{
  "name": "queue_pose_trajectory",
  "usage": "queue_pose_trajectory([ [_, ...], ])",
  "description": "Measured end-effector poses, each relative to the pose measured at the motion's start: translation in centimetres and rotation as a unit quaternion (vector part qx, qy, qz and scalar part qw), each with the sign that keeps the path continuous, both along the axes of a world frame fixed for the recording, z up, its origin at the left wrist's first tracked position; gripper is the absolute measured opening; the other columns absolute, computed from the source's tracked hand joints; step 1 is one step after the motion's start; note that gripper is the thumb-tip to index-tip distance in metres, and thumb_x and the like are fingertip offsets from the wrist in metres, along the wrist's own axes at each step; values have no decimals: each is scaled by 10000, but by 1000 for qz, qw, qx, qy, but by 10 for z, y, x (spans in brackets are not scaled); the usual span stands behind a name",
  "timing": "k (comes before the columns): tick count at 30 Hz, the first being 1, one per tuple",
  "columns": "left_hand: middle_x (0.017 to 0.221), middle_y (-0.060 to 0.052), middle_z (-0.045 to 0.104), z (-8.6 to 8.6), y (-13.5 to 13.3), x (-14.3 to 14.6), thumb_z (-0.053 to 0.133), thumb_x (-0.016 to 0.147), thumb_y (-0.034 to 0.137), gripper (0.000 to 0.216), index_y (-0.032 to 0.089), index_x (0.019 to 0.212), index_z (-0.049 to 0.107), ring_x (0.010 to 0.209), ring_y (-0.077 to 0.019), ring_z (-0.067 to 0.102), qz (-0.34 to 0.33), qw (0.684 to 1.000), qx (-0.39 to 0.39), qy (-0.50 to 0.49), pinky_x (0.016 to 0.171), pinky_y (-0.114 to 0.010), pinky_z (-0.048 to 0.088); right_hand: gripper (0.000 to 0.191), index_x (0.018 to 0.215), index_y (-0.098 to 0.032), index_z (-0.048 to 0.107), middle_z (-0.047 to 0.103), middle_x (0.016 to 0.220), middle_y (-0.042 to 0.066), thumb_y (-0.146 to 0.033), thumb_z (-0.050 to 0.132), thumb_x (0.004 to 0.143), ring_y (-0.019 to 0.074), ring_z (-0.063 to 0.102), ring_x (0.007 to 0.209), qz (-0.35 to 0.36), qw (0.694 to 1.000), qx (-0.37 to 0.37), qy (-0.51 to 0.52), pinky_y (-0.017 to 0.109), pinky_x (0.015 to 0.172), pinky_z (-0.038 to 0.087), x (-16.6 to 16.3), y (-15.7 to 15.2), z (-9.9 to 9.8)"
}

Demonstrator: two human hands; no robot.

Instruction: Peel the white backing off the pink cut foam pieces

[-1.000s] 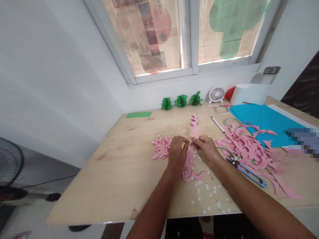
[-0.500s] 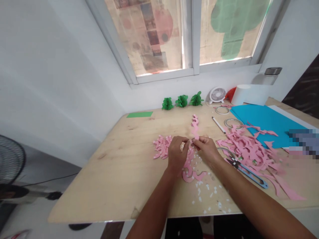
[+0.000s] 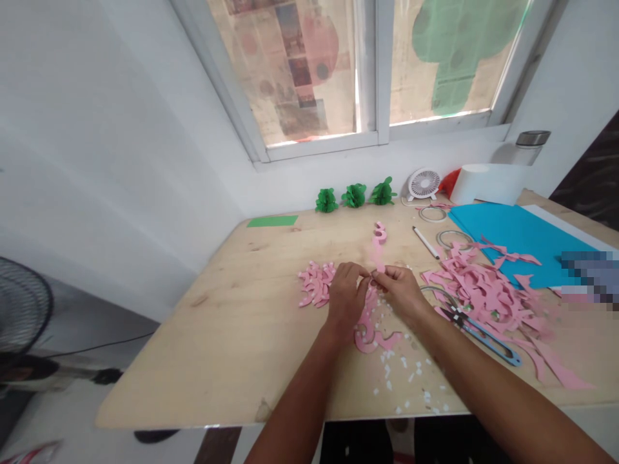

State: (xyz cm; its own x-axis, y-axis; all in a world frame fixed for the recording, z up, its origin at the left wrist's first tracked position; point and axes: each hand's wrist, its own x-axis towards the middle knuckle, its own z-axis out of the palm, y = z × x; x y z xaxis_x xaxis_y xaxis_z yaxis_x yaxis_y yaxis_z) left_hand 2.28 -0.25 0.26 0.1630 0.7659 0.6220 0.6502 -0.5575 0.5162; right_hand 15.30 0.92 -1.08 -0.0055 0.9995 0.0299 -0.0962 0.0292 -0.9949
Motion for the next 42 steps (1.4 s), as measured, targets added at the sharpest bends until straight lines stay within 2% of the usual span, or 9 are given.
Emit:
queue_pose_trajectory([
  [7, 814, -47, 546, -4, 3, 0, 418, 835, 194, 84, 187, 767, 467, 830, -184, 480, -17, 999, 25, 29, 750, -322, 398, 194, 557, -145, 616, 593, 523, 2, -309, 697, 621, 75, 438, 462, 25, 990, -78, 111, 214, 477, 292, 0, -2, 5],
  [15, 837, -48, 551, -4, 4, 0, 419, 841, 194, 86, 186, 772, 469, 855, -180, 483, -27, 998, 49, 12, 765, -314, 398, 177, 583, -139, 631, 613, 526, 15, -289, 725, 597, 78, 484, 468, 55, 970, -141, 192, 205, 481, 322, 1, -2, 7],
  [30, 803, -41, 550, -4, 3, -1, 439, 825, 183, 68, 179, 775, 485, 808, -172, 494, 14, 999, 37, 7, 737, -308, 399, 195, 574, -138, 619, 612, 539, 22, -296, 733, 577, 87, 484, 476, 5, 978, -95, 185, 216, 480, 321, 0, 1, 5],
  [34, 766, -31, 572, -1, 0, 0, 484, 787, 167, 41, 178, 758, 511, 783, -166, 517, 35, 999, 4, -25, 727, -302, 406, 226, 568, -136, 613, 594, 536, 12, -337, 715, 590, 84, 462, 472, -17, 989, -75, 130, 220, 484, 316, -1, -1, 8],
  [42, 747, -18, 626, -1, -1, 1, 549, 741, 184, 48, 189, 749, 597, 759, -153, 567, 11, 993, -70, -94, 710, -294, 431, 269, 574, -150, 589, 476, 481, -45, -396, 642, 668, 80, 375, 457, -46, 999, 12, 7, 218, 455, 258, -2, -5, 10],
])
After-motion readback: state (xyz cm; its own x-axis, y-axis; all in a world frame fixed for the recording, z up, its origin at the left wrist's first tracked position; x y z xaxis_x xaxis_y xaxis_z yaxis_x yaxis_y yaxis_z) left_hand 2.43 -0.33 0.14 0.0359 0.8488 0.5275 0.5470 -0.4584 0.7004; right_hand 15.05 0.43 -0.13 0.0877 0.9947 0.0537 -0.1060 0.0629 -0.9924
